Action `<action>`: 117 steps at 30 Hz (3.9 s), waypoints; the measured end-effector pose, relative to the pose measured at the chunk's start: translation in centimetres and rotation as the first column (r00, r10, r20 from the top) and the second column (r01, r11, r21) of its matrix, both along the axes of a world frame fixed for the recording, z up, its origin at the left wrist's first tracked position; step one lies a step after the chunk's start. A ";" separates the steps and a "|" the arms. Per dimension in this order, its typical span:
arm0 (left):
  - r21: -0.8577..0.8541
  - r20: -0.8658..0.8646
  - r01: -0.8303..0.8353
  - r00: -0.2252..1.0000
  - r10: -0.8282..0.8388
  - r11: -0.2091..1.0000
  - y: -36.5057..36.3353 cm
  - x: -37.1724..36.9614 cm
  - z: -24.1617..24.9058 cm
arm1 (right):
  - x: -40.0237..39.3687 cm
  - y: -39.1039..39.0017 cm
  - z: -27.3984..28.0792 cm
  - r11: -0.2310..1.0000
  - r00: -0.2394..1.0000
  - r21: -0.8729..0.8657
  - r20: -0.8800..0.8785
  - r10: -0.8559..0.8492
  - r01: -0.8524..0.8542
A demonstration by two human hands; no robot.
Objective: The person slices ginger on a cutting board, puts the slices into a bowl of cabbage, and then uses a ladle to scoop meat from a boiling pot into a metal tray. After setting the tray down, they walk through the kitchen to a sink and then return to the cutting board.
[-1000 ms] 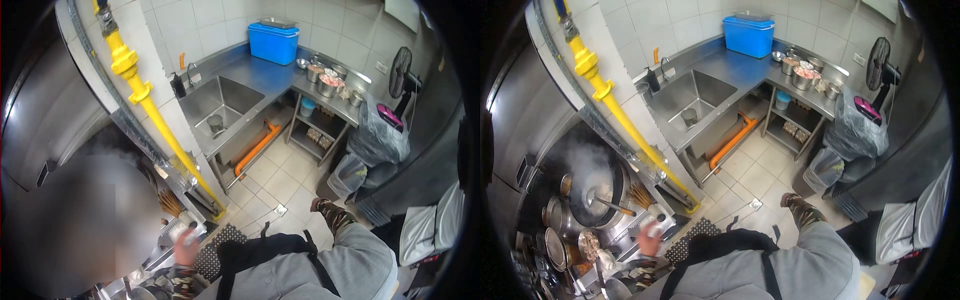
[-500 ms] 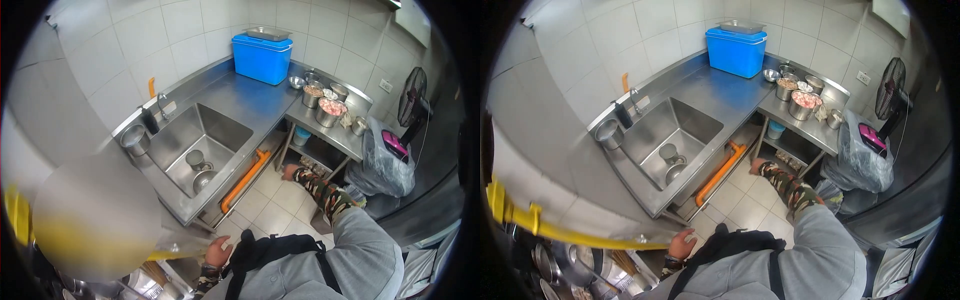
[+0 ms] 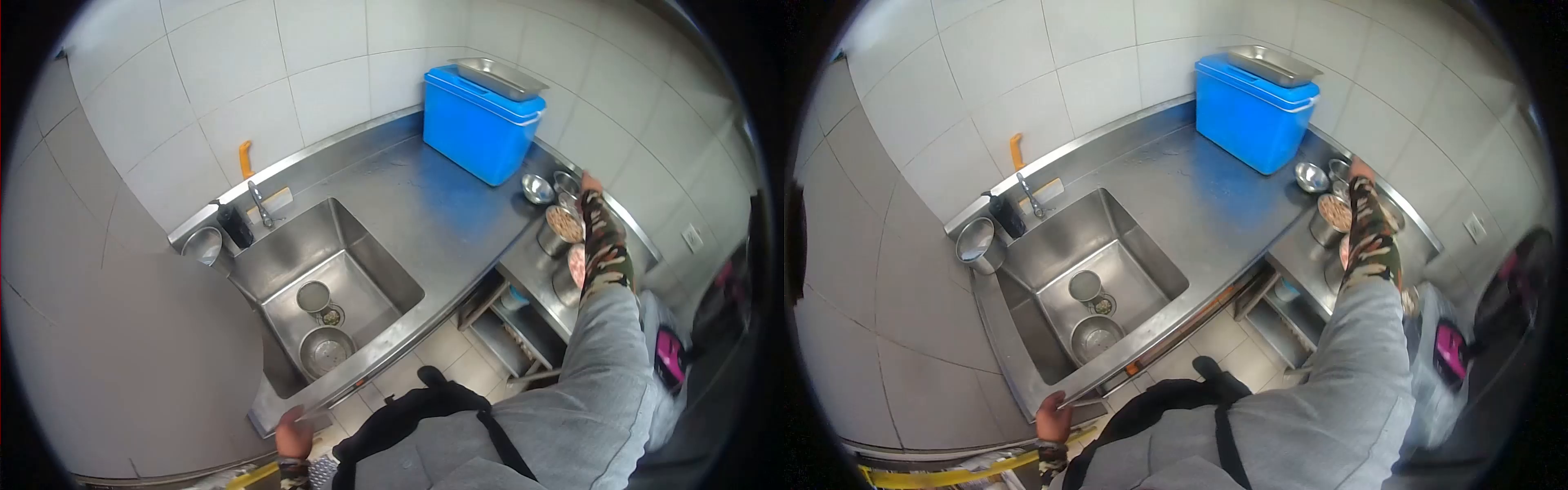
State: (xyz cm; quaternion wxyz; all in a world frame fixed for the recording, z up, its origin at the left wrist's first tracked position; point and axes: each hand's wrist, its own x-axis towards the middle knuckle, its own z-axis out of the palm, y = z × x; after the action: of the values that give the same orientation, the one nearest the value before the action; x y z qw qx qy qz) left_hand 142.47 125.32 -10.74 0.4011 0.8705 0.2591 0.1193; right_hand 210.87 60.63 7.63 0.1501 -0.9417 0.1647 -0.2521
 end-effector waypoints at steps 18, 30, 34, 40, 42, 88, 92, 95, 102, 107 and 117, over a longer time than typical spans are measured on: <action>-0.363 -0.154 -0.673 0.725 0.671 0.644 -19.1 -0.6 4.6 | 29.9 8.2 7.6 0.809 0.826 0.173 0.077 0.558 -0.562; -0.310 -0.356 -0.698 0.714 0.602 0.645 -27.8 -16.4 -3.7 | -14.4 19.3 -8.6 0.301 0.240 0.785 -0.199 0.950 -0.542; -0.752 -0.247 -0.605 0.624 0.741 0.259 -28.7 -24.2 -1.2 | -36.8 29.1 -12.8 0.326 -0.090 0.729 -0.468 0.879 -0.602; -0.985 0.166 -0.008 0.184 0.969 0.170 -27.4 -41.9 2.2 | -65.9 47.2 -12.8 -0.087 -0.715 0.780 -0.515 0.473 -0.619; -0.965 0.245 0.101 0.017 0.969 0.242 -27.6 -47.8 6.4 | -73.0 52.4 -14.4 -0.378 -0.831 0.766 -0.353 0.429 -0.520; -0.698 0.105 -0.643 0.345 0.933 0.316 22.6 -76.3 10.9 | -102.6 87.4 -10.8 -0.061 -0.133 0.289 -0.237 0.962 -0.955; -0.847 0.175 -0.423 0.352 0.920 0.323 27.4 -76.4 8.3 | -103.2 95.6 -4.0 -0.078 -0.265 0.877 -0.058 0.962 -0.474; -0.875 0.198 -0.353 0.365 0.910 0.331 29.6 -76.3 8.9 | -104.7 105.3 -0.8 -0.093 -0.343 0.825 -0.127 0.931 -0.558; -0.897 0.232 -0.263 0.403 0.885 0.355 32.5 -77.5 8.0 | -112.2 127.1 -5.0 -0.148 -0.364 0.537 -0.320 0.875 -0.830; -0.904 0.182 -0.278 0.438 0.880 0.325 34.3 -76.2 9.3 | -116.4 133.4 -4.8 -0.234 -0.554 0.538 -0.568 0.609 -0.810; -0.945 0.211 -0.139 0.433 0.877 0.296 41.9 -68.2 7.3 | -106.8 126.2 -0.3 0.410 -0.641 0.767 0.003 0.767 0.494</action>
State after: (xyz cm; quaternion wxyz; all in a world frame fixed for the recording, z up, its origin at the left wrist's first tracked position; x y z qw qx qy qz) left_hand 74.23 167.24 -3.46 0.7503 0.2831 0.3957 0.4475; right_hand 104.03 186.81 7.35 0.3504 -0.3801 -0.1121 0.8486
